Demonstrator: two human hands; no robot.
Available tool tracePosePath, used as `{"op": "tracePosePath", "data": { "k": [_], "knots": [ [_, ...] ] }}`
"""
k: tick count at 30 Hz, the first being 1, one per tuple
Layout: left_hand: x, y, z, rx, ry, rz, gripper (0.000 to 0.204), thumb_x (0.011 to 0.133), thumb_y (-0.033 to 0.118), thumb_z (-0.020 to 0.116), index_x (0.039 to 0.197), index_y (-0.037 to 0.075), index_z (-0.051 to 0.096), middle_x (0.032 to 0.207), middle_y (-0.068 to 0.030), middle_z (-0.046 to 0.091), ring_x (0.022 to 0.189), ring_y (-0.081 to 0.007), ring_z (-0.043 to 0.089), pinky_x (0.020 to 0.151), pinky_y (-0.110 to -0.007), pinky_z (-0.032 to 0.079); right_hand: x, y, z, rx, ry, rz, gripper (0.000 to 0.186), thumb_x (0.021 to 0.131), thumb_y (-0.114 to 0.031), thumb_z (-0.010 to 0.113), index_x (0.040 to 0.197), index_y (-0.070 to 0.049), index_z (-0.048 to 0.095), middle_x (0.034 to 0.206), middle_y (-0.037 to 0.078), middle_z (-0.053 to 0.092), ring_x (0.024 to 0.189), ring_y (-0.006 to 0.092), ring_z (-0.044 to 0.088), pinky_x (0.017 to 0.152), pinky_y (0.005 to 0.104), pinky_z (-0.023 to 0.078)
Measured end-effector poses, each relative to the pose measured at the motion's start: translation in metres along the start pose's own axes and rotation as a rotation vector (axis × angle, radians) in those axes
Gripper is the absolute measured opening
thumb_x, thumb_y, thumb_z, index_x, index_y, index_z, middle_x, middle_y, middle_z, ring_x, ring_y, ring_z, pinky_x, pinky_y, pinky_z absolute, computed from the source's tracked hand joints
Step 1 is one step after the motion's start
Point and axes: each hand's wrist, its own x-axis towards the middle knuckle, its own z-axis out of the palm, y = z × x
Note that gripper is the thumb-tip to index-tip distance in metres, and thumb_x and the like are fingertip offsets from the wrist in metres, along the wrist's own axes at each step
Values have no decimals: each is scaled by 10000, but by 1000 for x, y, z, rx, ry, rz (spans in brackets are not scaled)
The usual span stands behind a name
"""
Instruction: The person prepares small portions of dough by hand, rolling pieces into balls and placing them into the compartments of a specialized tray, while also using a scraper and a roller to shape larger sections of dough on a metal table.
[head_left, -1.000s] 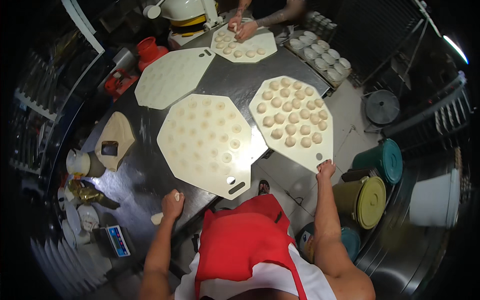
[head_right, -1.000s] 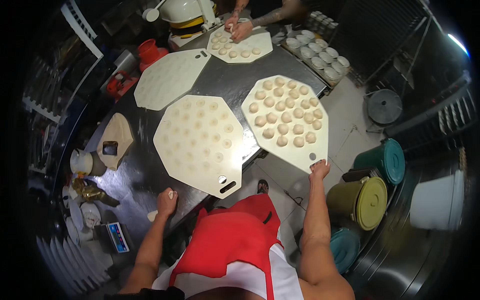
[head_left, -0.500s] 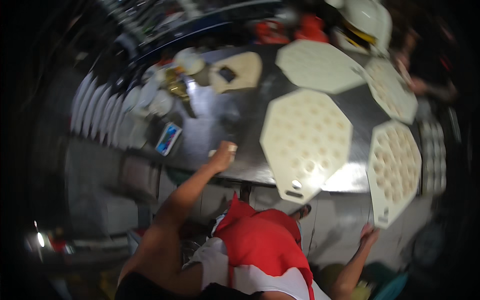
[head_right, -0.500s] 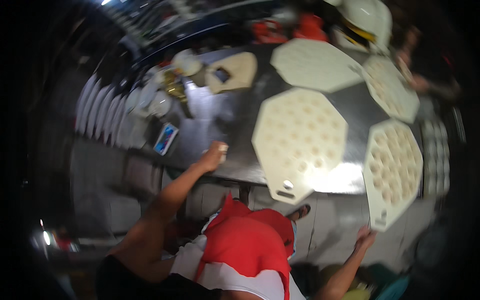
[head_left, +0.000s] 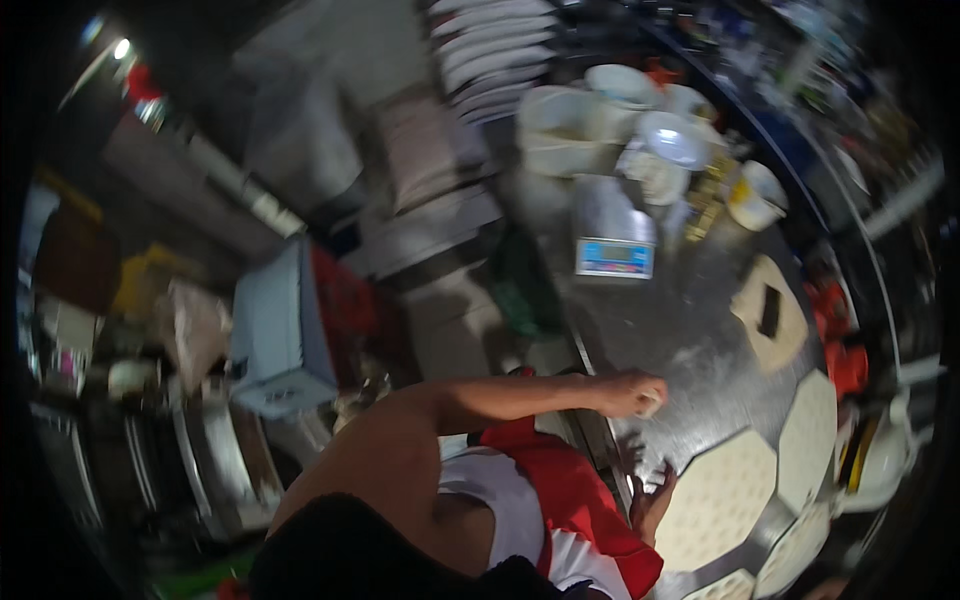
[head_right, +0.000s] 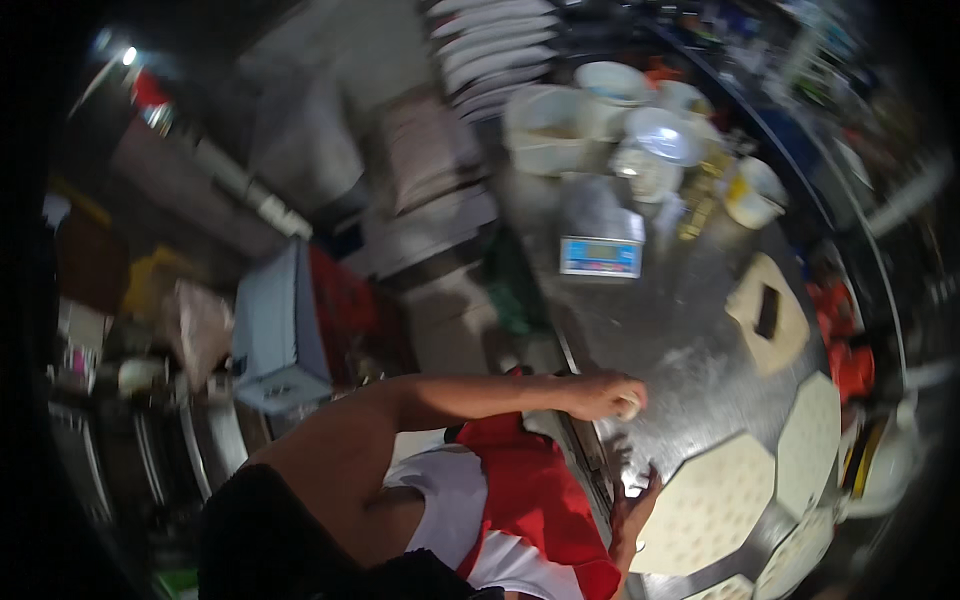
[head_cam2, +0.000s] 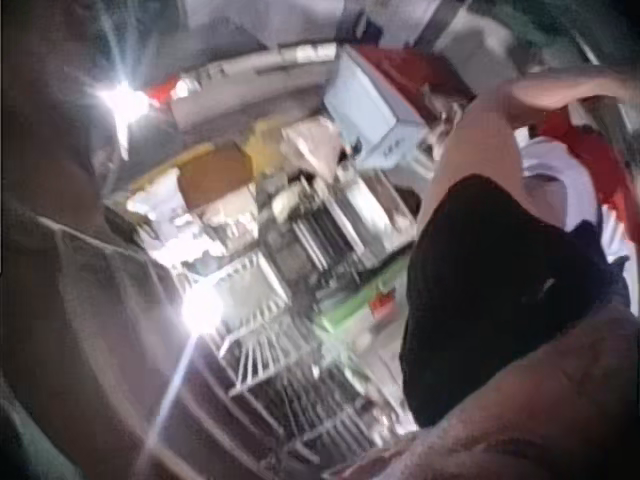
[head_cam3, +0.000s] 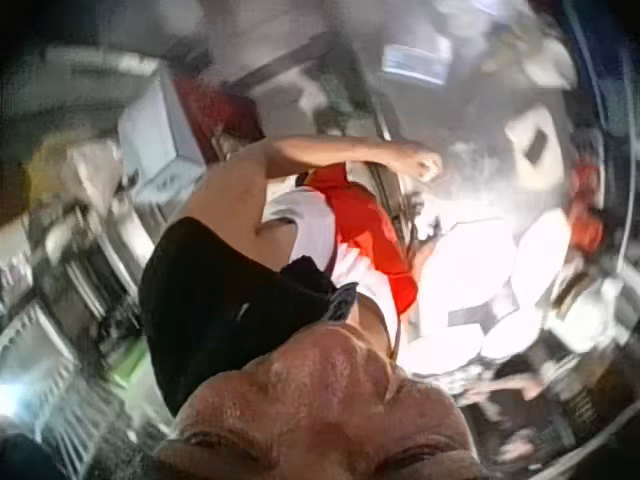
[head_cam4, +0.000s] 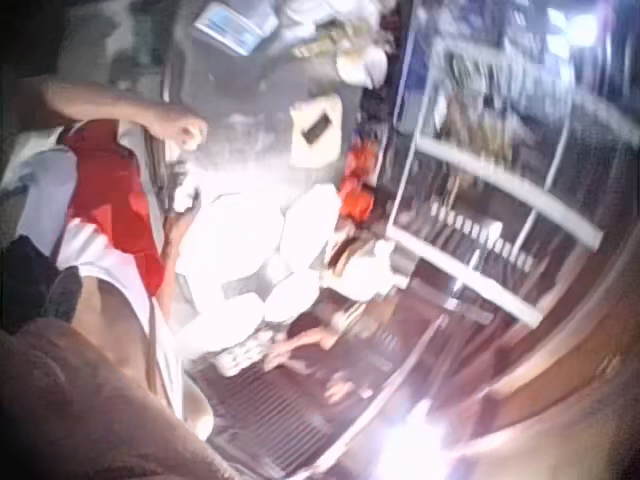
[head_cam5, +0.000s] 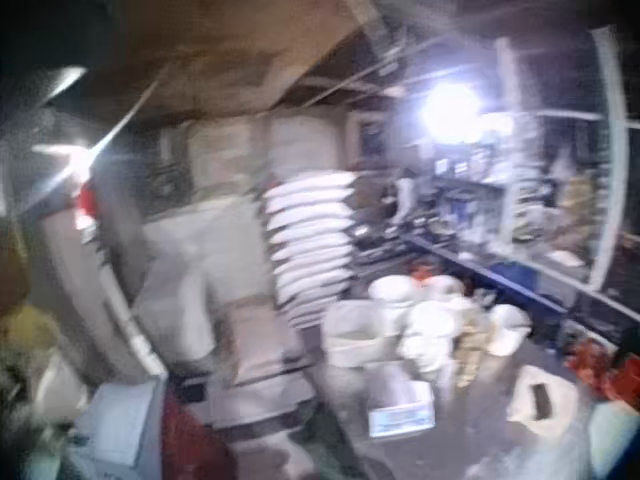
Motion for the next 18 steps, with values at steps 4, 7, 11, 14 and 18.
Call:
{"op": "tracePosePath", "data": {
  "k": [4,7,11,14,18],
  "knots": [
    [-45,12,-37,7,181,-19,228,974,77,614,1199,42,612,1041,-148,697,974,-289,698,859,-415,539,86,-93,87,-361,-241,-434,901,826,-22,836,1605,-79,386,1556,268,383,1415,473,419,1167,526,389],
    [-67,-9,-72,-68,349,-115,207,971,91,627,1173,48,613,1023,-135,686,951,-273,698,847,-397,542,136,-102,127,-603,-329,-691,501,1018,-326,683,1410,-43,552,1473,238,513,1332,386,526,1063,520,475],
    [-82,-67,-102,-92,454,-246,323,894,54,744,1188,56,609,1023,-67,682,914,-174,667,746,-365,561,158,-135,157,-37,-546,-58,435,1127,-388,470,1252,-10,646,1034,156,757,917,302,690,897,480,512],
    [-51,-80,-118,-171,449,-206,438,931,-36,672,1350,37,568,1209,-135,700,1151,-220,690,1005,-360,566,169,-132,138,-137,-605,-132,657,1165,-480,204,1377,-34,637,1131,92,811,1018,274,759,929,433,547],
    [2,-31,-149,-669,308,-334,579,958,45,713,1501,46,511,1343,-141,686,1167,-190,685,821,-268,552,161,-165,108,-16,-358,-138,463,1069,-377,627,1360,-17,608,1155,261,714,1082,414,694,928,500,527]
  ]
}}
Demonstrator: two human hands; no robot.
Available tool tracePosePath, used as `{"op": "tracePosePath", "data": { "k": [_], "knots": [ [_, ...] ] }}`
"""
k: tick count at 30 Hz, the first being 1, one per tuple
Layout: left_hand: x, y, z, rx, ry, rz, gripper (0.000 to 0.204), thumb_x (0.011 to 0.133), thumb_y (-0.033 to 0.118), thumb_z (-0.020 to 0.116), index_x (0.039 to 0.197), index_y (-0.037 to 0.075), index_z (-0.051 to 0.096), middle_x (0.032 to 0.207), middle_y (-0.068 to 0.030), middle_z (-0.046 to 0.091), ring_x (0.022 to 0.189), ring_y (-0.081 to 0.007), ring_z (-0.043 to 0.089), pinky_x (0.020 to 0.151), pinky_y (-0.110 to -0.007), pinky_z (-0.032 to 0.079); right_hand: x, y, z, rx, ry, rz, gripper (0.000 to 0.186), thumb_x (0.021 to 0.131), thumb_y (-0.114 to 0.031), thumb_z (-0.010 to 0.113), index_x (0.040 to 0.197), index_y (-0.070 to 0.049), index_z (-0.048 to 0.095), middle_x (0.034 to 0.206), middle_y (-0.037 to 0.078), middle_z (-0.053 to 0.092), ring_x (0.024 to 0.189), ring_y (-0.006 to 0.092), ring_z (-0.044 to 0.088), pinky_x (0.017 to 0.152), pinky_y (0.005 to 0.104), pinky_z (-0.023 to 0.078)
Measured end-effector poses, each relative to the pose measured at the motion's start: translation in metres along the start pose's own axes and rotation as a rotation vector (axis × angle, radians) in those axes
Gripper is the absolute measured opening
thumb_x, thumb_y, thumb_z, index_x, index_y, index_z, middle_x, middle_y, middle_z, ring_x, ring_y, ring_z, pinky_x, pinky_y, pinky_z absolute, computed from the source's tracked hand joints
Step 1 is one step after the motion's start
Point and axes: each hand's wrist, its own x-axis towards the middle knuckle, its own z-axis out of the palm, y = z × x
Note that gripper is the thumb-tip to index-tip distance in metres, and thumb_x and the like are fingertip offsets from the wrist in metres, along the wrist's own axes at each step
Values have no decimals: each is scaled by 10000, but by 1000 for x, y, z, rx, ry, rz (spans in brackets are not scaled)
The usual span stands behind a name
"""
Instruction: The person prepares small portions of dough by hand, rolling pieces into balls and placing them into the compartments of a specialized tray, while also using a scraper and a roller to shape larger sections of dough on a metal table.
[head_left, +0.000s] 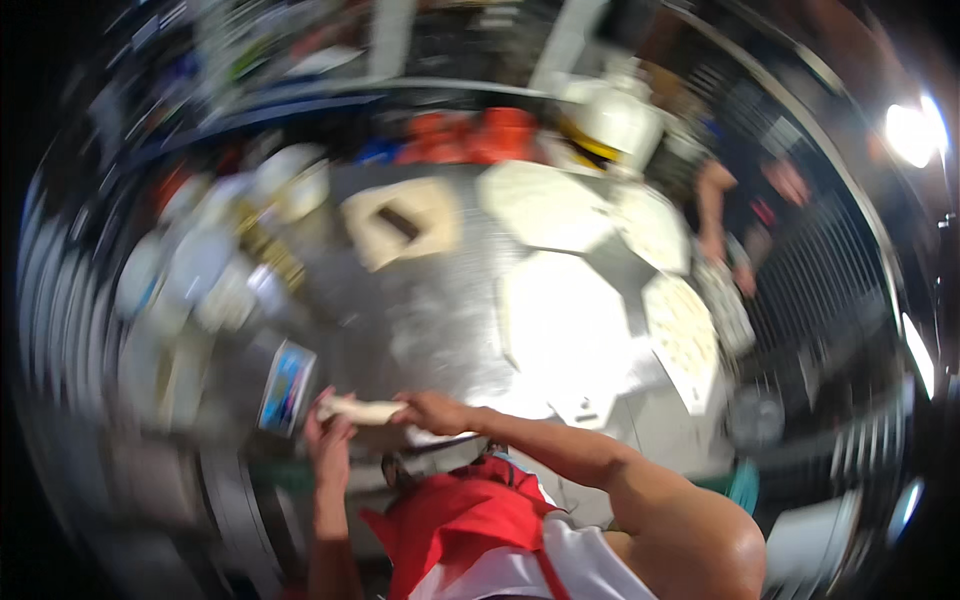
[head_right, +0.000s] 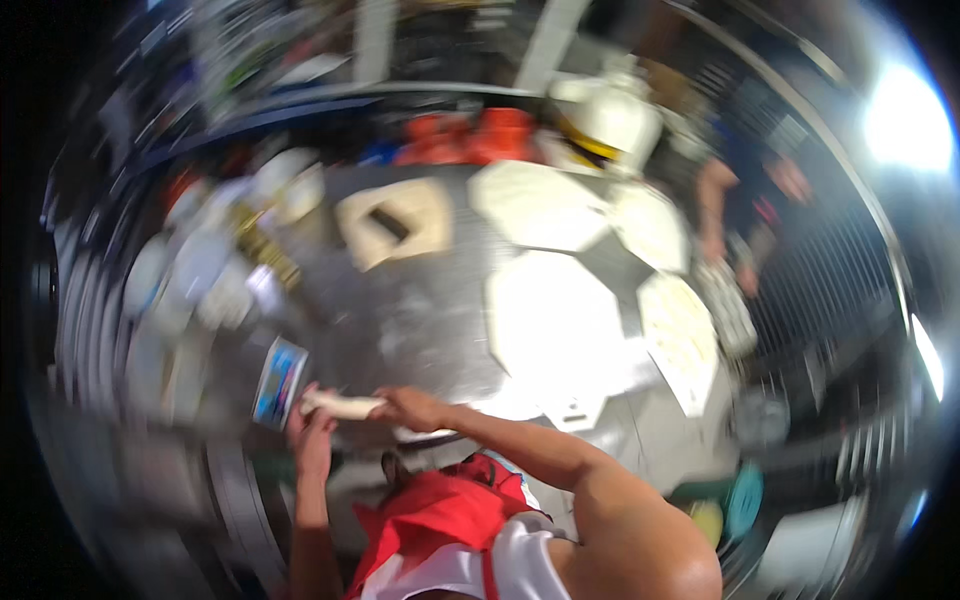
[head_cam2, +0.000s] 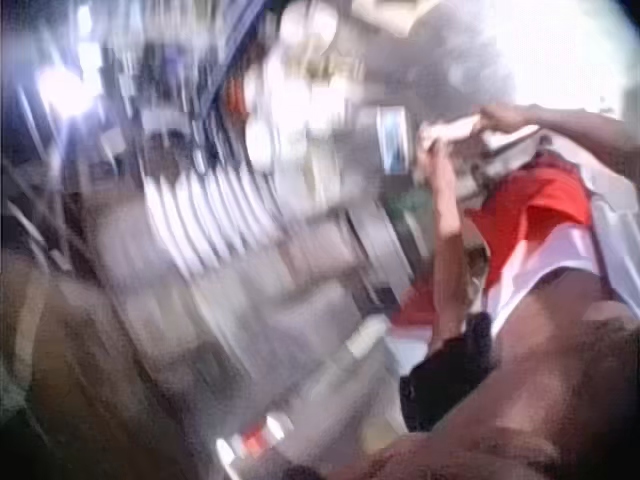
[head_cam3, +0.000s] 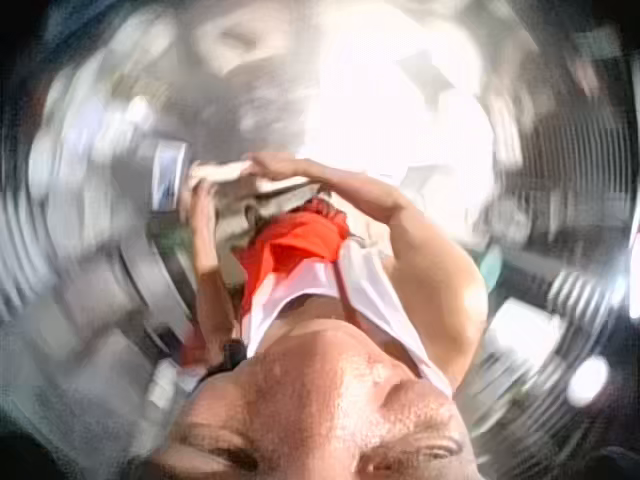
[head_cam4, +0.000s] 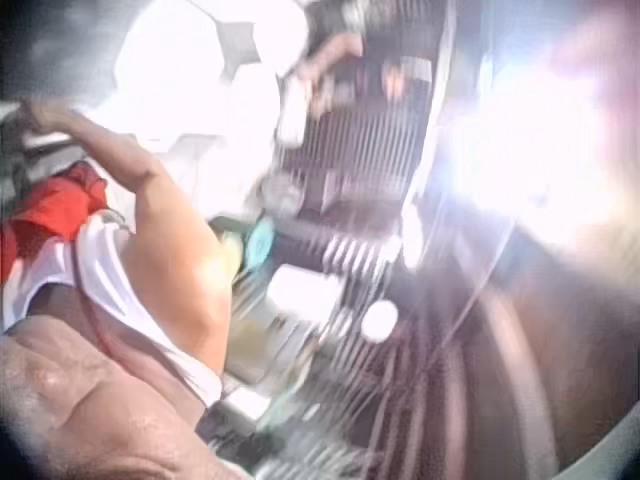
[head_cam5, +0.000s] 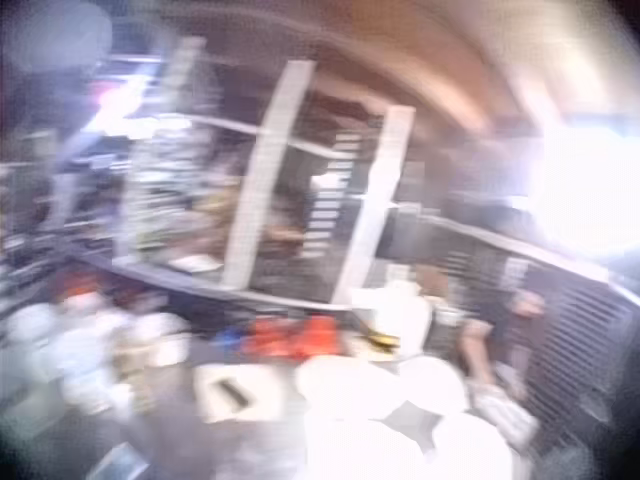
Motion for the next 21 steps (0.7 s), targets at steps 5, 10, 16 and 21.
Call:
{"op": "tracePosePath", "data": {
  "k": [5,10,16,21],
  "knots": [
    [48,-32,124,-240,-246,-212,578,1088,506,562,1542,158,478,1340,-95,668,1318,-272,594,1116,-451,458,-90,-24,-51,252,247,70,510,1113,-462,525,1267,18,601,933,249,671,857,399,664,762,484,498],
    [50,-68,187,17,-420,-170,500,1098,519,545,1368,98,543,842,-24,582,669,-117,579,611,-313,521,-119,30,-13,469,370,178,540,1102,-510,505,1214,3,627,885,187,678,824,303,654,779,455,491],
    [39,-93,241,254,-402,-115,445,1115,474,519,1306,74,558,762,-4,504,598,-78,514,502,-272,457,-149,72,-40,555,208,214,557,1102,-537,498,1167,1,628,822,142,663,772,268,639,725,434,479],
    [25,-80,261,-31,-284,-173,415,1098,257,468,1472,81,501,853,-13,535,666,-105,547,563,-294,508,-157,66,-68,622,140,88,527,1092,-520,555,1215,-16,642,900,129,709,830,227,651,770,417,499]
  ]
}}
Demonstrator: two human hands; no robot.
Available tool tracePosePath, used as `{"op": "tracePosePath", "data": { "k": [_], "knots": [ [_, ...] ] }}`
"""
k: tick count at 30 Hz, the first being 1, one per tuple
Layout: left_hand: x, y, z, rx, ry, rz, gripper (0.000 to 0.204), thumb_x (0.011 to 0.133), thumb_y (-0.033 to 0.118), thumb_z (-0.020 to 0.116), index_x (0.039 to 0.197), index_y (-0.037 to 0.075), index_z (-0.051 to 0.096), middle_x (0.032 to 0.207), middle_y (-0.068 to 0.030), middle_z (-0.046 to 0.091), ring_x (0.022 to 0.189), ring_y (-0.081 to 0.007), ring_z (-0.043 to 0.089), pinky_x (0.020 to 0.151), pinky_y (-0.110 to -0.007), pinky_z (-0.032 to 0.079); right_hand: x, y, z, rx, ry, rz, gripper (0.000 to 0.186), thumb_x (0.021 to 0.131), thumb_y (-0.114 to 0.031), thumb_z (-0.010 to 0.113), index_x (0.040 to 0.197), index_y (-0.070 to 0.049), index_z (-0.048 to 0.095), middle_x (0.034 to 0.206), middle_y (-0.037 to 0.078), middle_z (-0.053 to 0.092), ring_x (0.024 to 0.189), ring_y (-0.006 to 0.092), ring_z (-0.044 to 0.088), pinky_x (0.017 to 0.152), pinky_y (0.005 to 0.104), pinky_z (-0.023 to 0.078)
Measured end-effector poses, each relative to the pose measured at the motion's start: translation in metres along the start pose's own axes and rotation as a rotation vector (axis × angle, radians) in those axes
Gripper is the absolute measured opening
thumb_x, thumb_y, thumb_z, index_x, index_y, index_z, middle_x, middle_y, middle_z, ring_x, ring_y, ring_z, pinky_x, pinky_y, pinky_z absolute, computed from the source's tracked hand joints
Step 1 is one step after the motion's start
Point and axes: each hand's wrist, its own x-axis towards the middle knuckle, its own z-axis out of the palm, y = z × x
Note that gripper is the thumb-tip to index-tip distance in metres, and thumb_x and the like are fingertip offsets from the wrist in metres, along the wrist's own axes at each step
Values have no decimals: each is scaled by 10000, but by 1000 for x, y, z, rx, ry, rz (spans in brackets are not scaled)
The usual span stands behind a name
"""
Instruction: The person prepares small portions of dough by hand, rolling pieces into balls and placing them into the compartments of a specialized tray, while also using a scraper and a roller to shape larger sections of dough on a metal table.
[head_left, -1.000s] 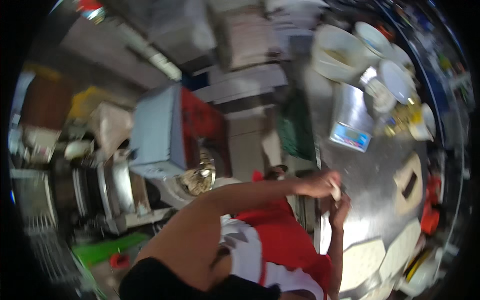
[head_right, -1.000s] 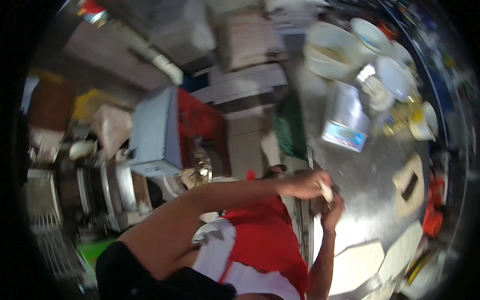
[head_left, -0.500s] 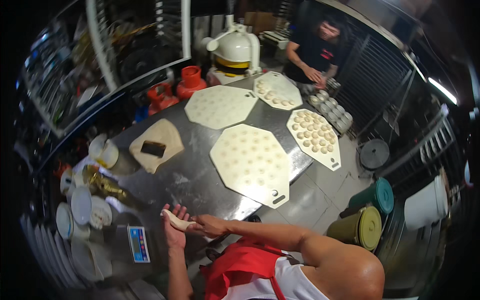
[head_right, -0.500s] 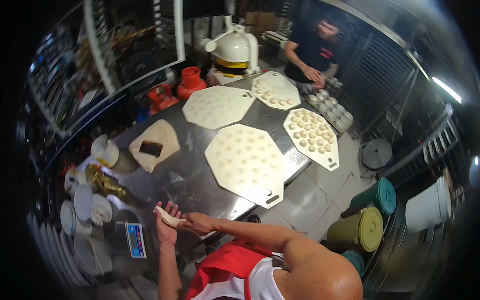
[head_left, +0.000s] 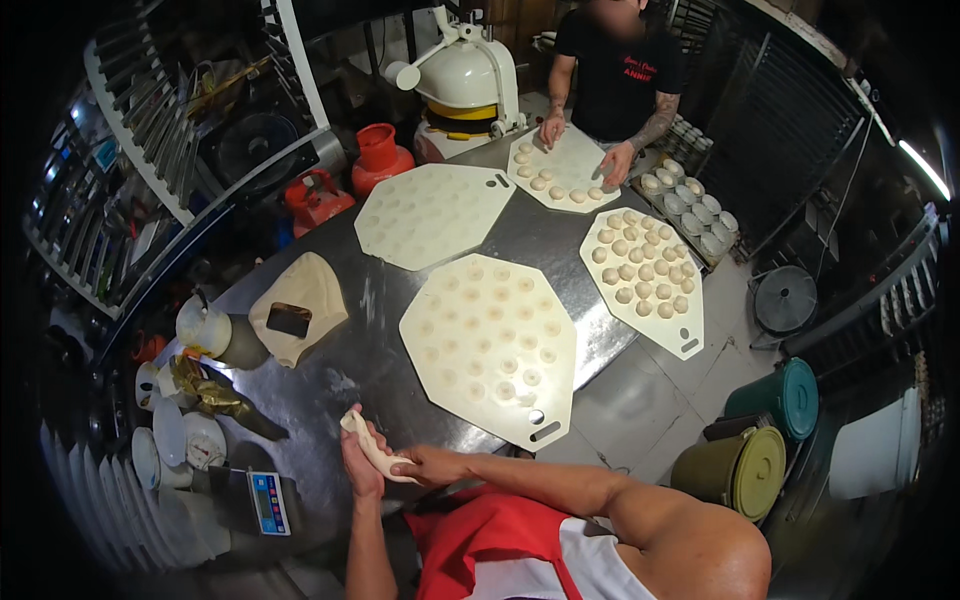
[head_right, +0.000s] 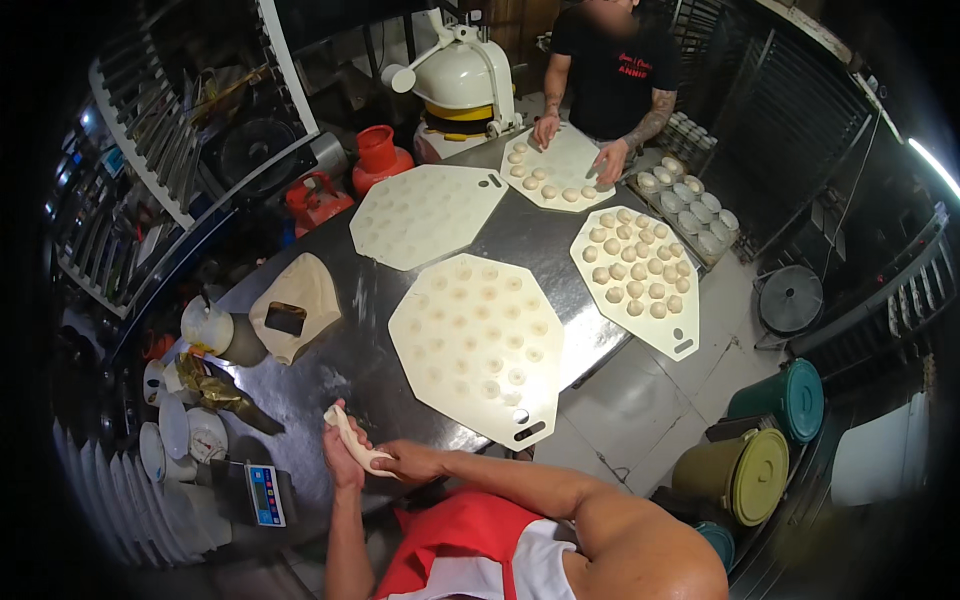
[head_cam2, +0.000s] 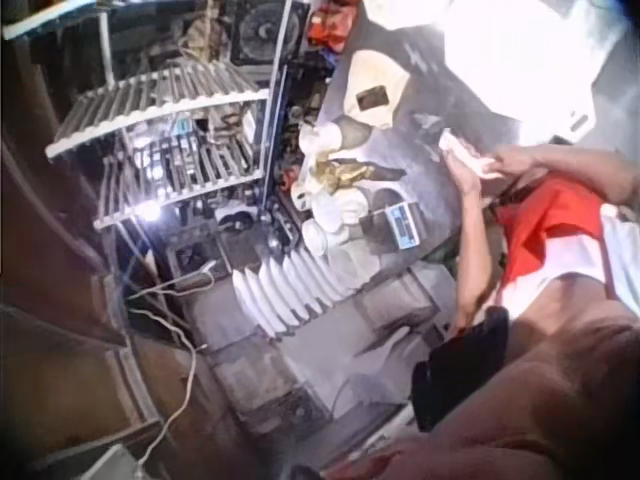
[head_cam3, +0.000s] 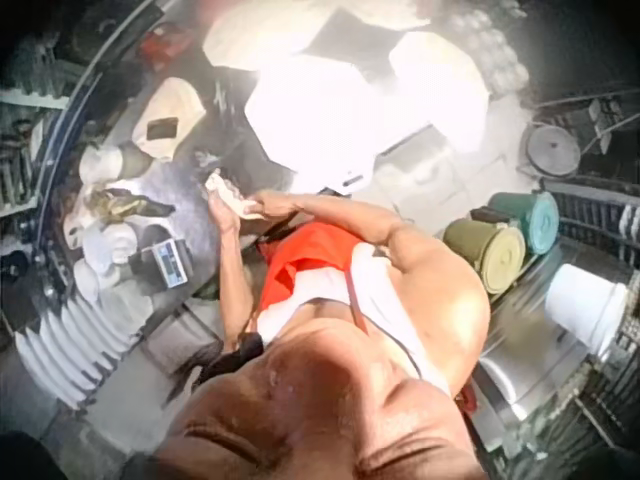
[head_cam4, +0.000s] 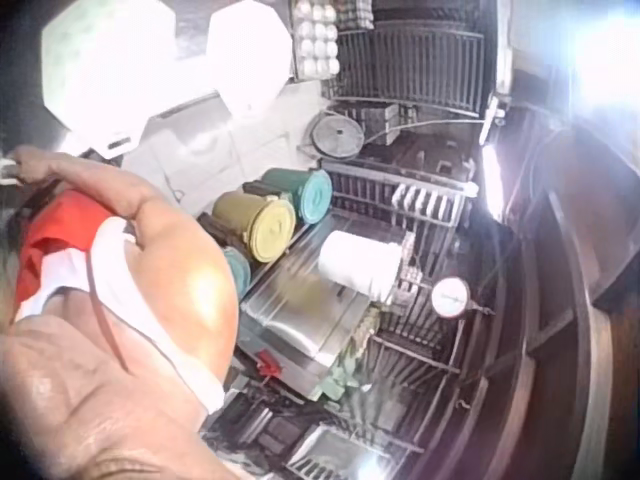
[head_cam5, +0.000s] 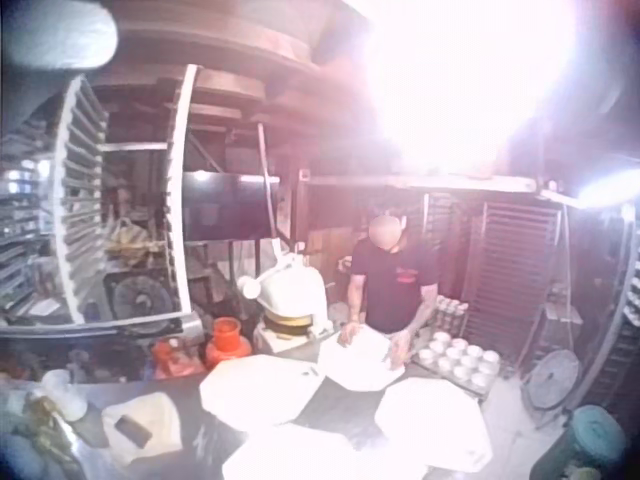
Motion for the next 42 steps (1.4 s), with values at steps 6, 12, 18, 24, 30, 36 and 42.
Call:
{"op": "tracePosePath", "data": {
  "k": [6,12,18,24,30,36,42],
  "knots": [
    [1,12,-30,832,-265,110,627,1080,117,442,1687,121,285,1312,-137,611,1022,-210,654,930,-337,557,29,-1,-29,125,459,-168,453,1035,-382,668,1325,-35,649,1199,150,648,1042,258,657,903,403,521],
    [9,-2,-39,615,-323,225,496,1106,177,511,1578,49,432,1299,-176,655,1174,-206,650,994,-353,525,28,-48,-17,-278,498,-297,215,979,-176,728,1131,-30,688,1012,100,639,971,236,650,870,409,524],
    [25,21,-42,1088,-548,66,327,1091,299,561,1128,-13,652,813,-153,709,774,-291,722,705,-424,540,29,-57,-17,49,711,-238,178,999,-19,646,1124,-30,520,911,104,657,925,209,709,781,354,547],
    [26,34,-50,1184,-660,260,409,1066,397,595,1136,-2,652,937,-276,718,923,-513,690,762,-542,535,24,-43,5,-212,774,35,448,1031,-372,693,1195,40,633,1010,194,719,841,275,732,796,388,554],
    [25,31,-57,1365,-696,238,241,950,190,631,1104,6,649,985,-269,718,959,-502,683,795,-562,536,30,-28,28,-290,714,162,686,968,-607,684,1168,50,689,987,270,733,909,368,721,822,458,546],
    [19,21,-72,1334,-711,122,245,947,198,631,1103,10,621,1048,-270,708,1035,-493,669,841,-563,526,38,-4,31,-289,698,126,572,942,-460,776,1217,32,674,968,237,740,907,346,727,813,448,546],
    [18,3,-82,1393,-664,213,245,966,177,584,1104,-23,612,1026,-310,698,1028,-502,669,849,-595,517,34,-16,23,-281,693,129,590,928,-494,780,1184,21,648,966,218,728,925,332,722,817,448,541]
  ]
}}
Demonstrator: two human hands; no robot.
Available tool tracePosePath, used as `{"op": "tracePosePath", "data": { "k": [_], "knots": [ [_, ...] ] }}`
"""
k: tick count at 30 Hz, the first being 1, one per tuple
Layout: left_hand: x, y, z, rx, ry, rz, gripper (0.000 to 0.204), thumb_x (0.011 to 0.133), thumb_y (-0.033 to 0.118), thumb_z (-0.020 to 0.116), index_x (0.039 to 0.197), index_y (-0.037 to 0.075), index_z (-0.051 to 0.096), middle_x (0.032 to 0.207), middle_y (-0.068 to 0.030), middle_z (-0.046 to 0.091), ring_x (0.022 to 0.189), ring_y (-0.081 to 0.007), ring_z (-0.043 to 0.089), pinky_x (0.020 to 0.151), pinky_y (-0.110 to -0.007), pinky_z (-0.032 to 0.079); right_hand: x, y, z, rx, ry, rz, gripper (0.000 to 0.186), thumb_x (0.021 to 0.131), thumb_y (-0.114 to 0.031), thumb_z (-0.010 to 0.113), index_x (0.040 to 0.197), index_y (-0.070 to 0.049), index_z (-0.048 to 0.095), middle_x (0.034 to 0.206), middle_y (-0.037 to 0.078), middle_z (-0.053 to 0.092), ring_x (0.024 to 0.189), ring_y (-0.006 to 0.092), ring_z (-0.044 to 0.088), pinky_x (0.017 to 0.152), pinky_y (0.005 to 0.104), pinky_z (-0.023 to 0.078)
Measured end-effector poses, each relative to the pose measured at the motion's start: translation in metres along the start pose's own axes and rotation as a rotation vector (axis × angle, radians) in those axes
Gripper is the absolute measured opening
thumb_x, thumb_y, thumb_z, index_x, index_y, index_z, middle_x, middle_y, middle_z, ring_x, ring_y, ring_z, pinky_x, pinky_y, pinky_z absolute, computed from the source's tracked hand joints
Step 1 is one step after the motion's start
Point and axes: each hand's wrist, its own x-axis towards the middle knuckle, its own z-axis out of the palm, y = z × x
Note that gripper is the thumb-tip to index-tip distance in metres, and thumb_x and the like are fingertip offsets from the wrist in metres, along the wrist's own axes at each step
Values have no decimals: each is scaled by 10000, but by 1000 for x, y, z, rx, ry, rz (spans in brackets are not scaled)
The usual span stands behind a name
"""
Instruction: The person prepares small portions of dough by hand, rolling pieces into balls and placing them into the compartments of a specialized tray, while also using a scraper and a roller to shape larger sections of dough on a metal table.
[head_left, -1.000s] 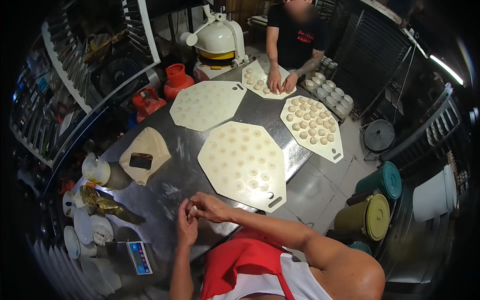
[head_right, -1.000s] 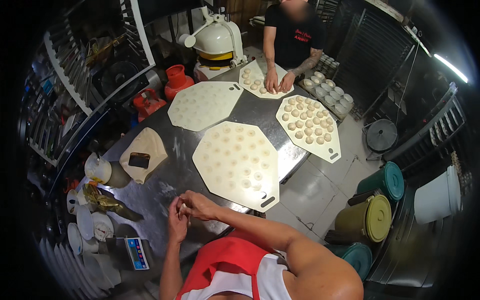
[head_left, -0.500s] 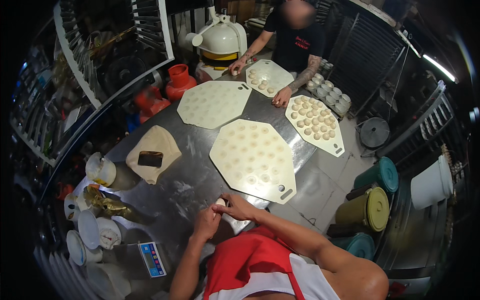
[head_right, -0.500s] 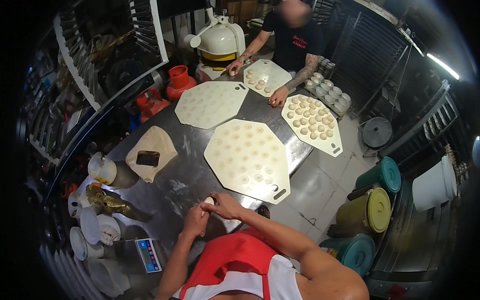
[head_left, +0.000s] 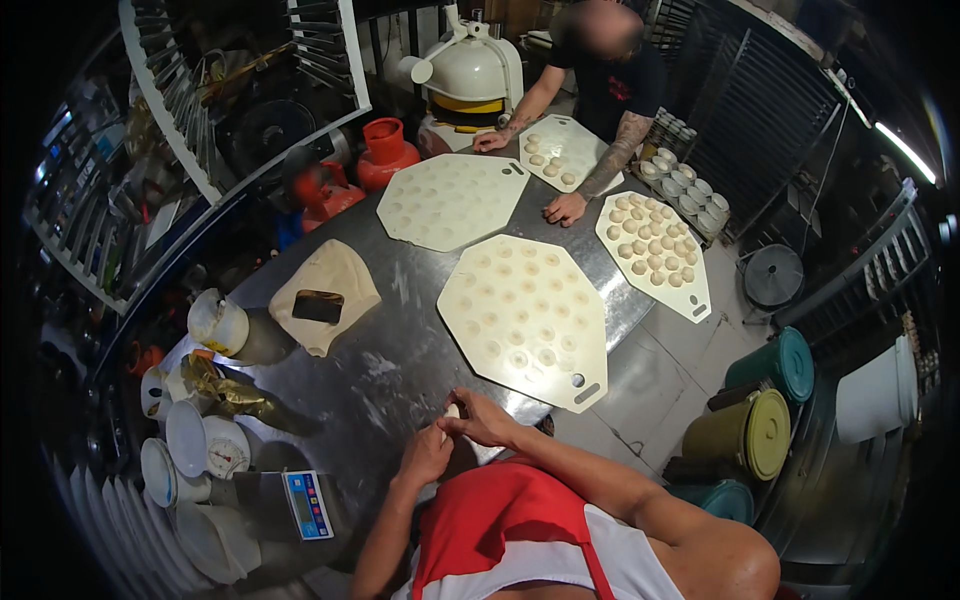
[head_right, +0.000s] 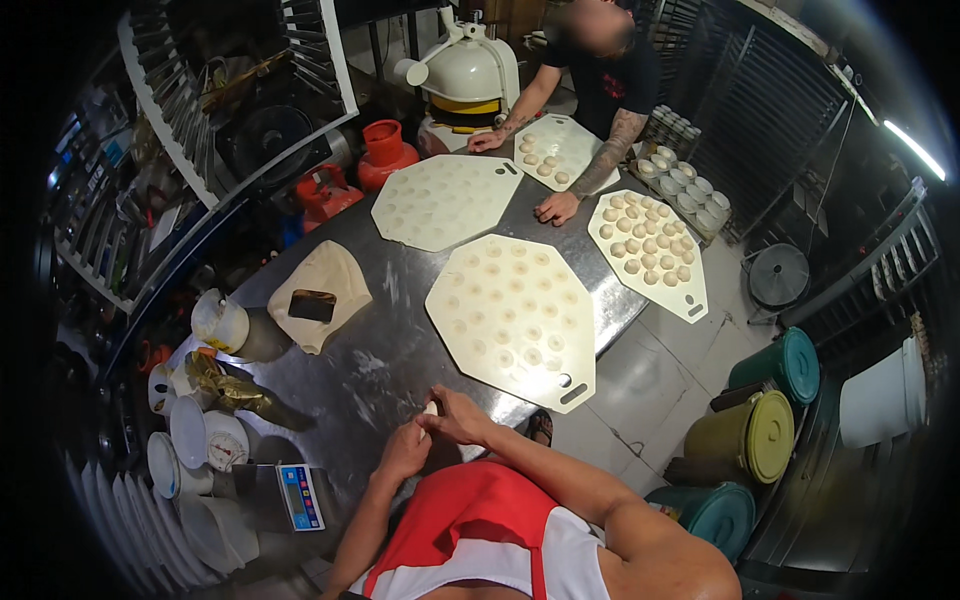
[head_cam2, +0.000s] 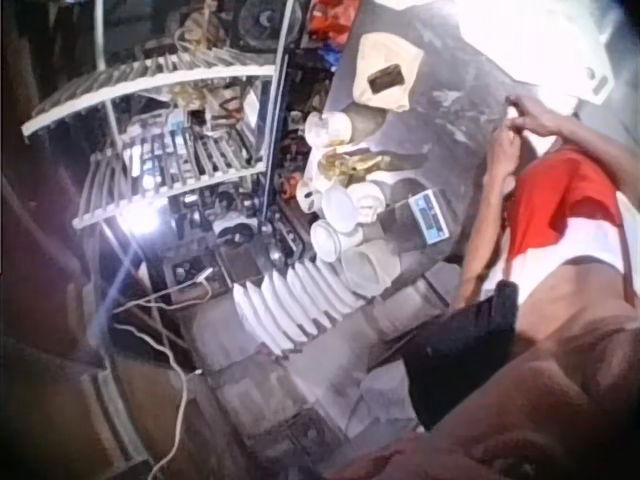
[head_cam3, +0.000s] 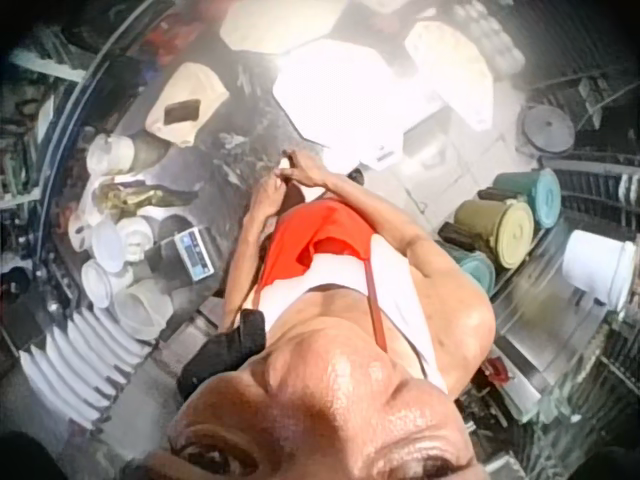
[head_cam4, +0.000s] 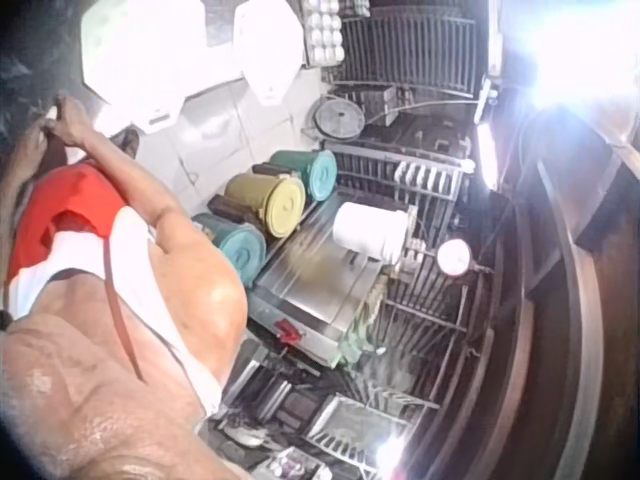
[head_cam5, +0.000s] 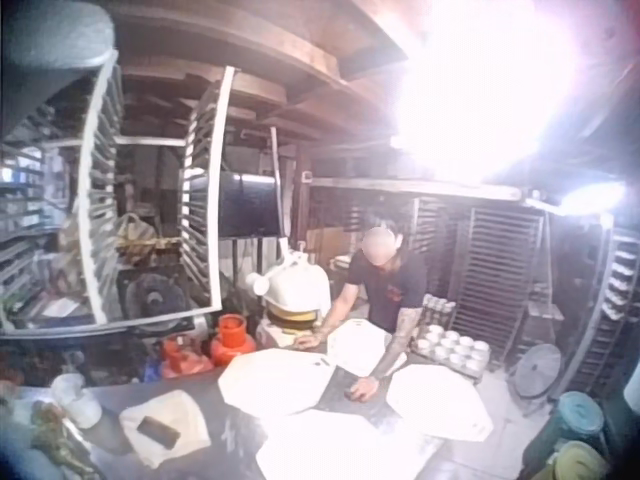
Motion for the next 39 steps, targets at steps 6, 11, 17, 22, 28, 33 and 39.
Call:
{"op": "tracePosePath", "data": {
  "k": [6,11,17,22,28,33,39],
  "knots": [
    [-3,15,-7,90,-118,-186,239,988,162,561,1047,-63,618,1014,-325,699,1001,-520,670,837,-596,518,4,-7,-4,-149,-103,-96,725,946,-663,675,1158,29,630,910,268,712,860,452,703,777,489,538],
    [-8,18,-4,-133,159,-68,255,1022,181,567,1027,-69,617,974,-296,715,951,-527,680,816,-568,529,9,-14,0,-94,-114,-126,628,1017,-564,633,1201,35,614,885,252,706,834,419,710,756,485,533],
    [11,24,-16,-301,-80,-175,281,1047,235,571,1088,-40,617,927,-289,714,905,-510,695,793,-570,533,25,12,-10,46,-40,-86,550,1017,-441,669,1304,20,581,958,239,712,880,343,718,795,439,542],
    [30,32,-13,54,58,-8,271,1005,222,573,1058,-38,630,912,-330,701,920,-532,680,798,-611,533,20,-14,-17,53,45,-54,505,993,-455,685,1119,32,643,870,273,695,777,387,674,749,461,535],
    [82,22,17,117,97,-72,282,984,216,581,966,-57,652,998,-340,713,972,-516,694,882,-587,540,41,-26,-37,-128,154,-73,239,989,-209,676,1066,14,642,829,177,676,770,299,671,748,403,553],
    [133,-14,31,257,66,54,218,1003,169,547,1005,-33,629,1047,-316,712,989,-514,685,841,-558,551,84,-17,-54,91,-119,-320,232,919,-144,712,1123,-39,676,1056,230,689,1023,382,689,939,432,557],
    [148,6,34,-123,127,-332,217,1030,167,524,1004,-42,574,938,-313,686,890,-510,674,770,-526,522,227,103,-192,-151,328,-282,234,944,-76,665,1164,-2,636,943,148,591,796,244,587,785,348,544]
  ]
}}
